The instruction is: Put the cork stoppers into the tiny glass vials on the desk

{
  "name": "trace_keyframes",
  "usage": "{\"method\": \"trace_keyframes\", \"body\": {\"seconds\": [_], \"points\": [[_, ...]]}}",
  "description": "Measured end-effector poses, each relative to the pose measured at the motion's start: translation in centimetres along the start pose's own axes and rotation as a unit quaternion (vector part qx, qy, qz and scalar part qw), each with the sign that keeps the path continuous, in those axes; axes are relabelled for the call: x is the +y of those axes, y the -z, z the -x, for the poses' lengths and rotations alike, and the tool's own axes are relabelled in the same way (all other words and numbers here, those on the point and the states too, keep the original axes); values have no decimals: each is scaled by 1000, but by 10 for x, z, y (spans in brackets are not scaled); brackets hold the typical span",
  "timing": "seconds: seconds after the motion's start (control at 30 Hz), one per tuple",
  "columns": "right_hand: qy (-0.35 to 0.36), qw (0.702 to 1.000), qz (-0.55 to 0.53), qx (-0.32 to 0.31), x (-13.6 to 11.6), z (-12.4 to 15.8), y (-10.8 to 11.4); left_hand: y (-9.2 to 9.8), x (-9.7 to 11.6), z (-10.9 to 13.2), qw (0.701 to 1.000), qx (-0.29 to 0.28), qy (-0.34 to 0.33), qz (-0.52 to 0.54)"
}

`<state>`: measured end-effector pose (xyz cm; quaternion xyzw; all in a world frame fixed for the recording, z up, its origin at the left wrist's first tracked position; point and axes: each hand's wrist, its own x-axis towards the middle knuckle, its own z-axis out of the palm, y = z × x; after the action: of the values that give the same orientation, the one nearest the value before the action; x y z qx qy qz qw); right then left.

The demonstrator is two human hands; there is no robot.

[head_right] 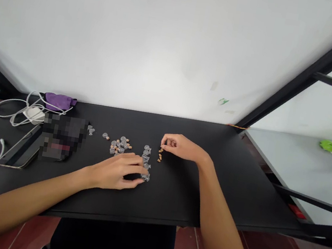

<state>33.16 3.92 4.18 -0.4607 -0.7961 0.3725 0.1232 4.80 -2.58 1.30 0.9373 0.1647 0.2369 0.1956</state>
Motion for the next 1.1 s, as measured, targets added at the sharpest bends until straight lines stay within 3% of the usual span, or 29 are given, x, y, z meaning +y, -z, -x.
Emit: {"method": "trace_keyframes", "body": {"seconds": [0.37,0.83,1.1], "points": [[-7,1000,24,-5,-1,-2,-3,-2,-4,2,997,-58,-28,-50],[-6,1000,14,2,1,-2,-3,1,-7,2,999,-37,-7,-34],[-5,1000,16,9,0,-2,-3,23,-22,5,997,-15,48,-61]]}}
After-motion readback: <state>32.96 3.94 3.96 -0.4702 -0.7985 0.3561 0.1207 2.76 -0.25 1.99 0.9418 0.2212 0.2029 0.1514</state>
